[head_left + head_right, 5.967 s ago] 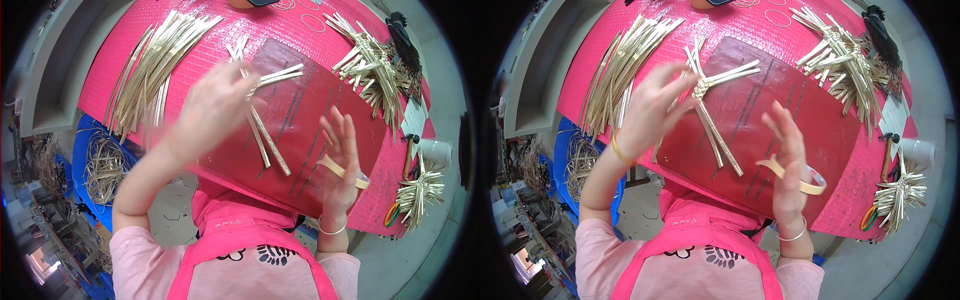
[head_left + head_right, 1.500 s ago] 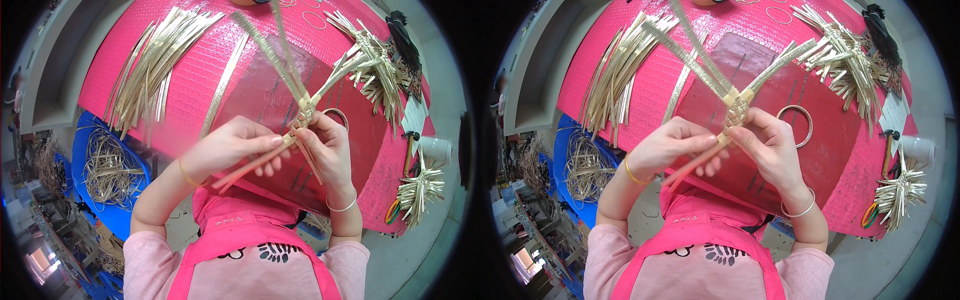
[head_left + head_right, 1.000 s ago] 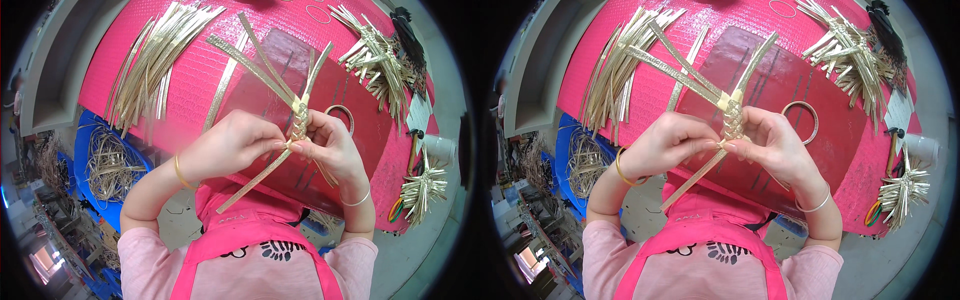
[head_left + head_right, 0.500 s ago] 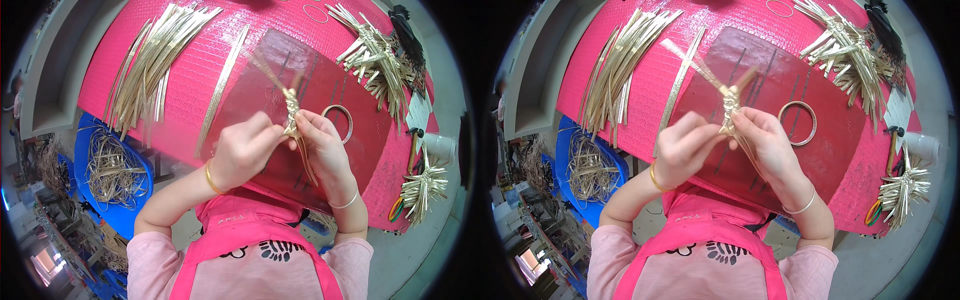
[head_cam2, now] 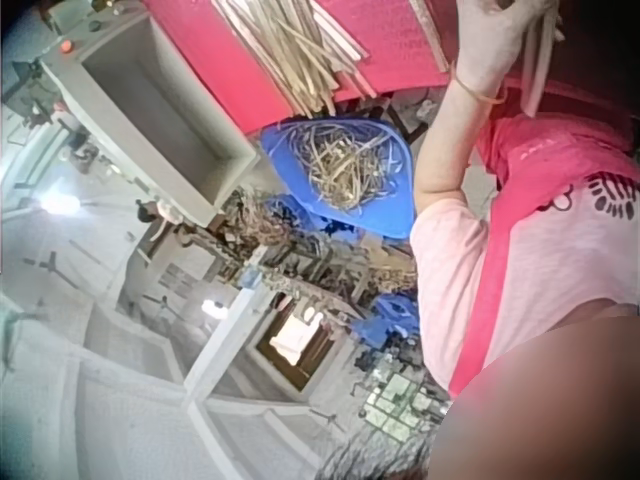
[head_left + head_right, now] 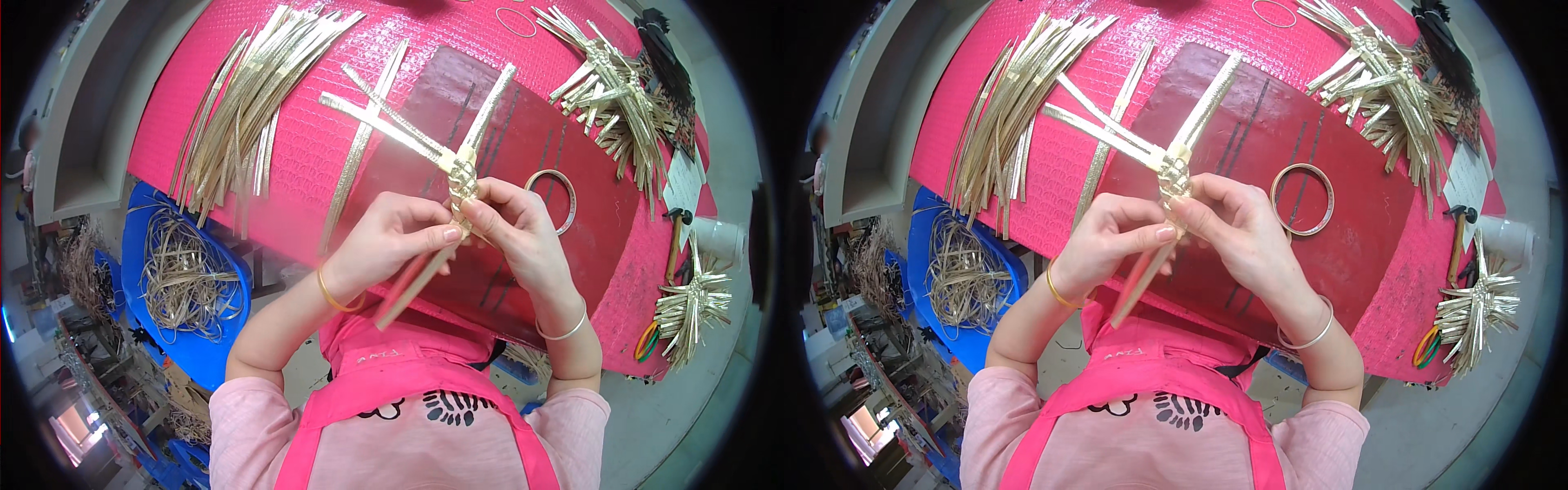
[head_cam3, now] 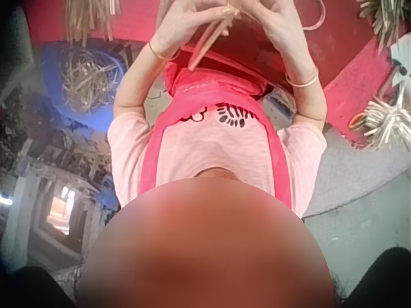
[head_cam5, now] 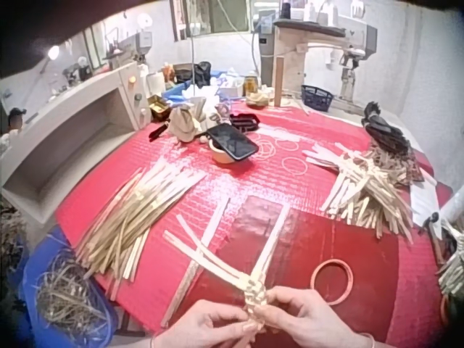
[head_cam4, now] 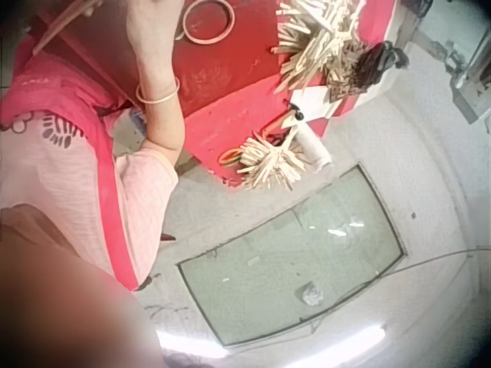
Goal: The recorder is weaving together gold-colored flexible strips on a red workbench surface.
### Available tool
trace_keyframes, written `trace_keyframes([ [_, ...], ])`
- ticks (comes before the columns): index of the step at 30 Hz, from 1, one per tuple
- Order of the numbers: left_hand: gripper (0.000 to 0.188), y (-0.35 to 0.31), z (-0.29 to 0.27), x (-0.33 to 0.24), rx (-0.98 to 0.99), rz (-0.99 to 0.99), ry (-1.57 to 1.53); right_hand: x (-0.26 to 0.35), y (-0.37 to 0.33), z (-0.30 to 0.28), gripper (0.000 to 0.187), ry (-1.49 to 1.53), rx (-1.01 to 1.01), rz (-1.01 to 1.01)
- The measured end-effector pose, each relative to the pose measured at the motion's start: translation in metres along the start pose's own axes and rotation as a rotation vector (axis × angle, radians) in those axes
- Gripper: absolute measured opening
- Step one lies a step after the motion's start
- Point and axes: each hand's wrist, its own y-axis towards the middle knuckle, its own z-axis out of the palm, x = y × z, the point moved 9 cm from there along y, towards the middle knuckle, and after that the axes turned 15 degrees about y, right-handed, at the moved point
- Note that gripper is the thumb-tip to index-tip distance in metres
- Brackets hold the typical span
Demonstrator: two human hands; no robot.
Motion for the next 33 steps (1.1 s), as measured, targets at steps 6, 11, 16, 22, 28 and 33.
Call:
trace_keyframes([
  [6,0.017,-0.008,-0.011,-0.011,-0.145,0.124,0.231,-0.002,-0.003,0.004,0.018,0.048,0.031,0.000],
  [11,0.012,0.001,-0.006,0.011,-0.042,0.077,-0.335,-0.009,-0.002,0.010,0.016,0.155,0.013,-0.038],
  [16,0.016,-0.008,-0.006,-0.018,-0.229,0.241,0.465,-0.007,-0.009,0.003,0.017,-0.016,-0.045,-0.078],
  [22,0.011,0.003,-0.024,-0.024,-0.177,0.203,0.539,0.097,-0.037,-0.041,0.015,-0.523,-0.375,-0.542],
  [28,0.017,0.030,-0.123,-0.047,-0.985,0.194,1.280,0.240,-0.041,-0.212,0.034,-0.901,-0.735,-0.429],
  [33,0.026,0.040,-0.157,-0.003,-0.838,-0.107,1.207,0.127,0.005,-0.097,0.025,-0.800,-0.440,-0.442],
])
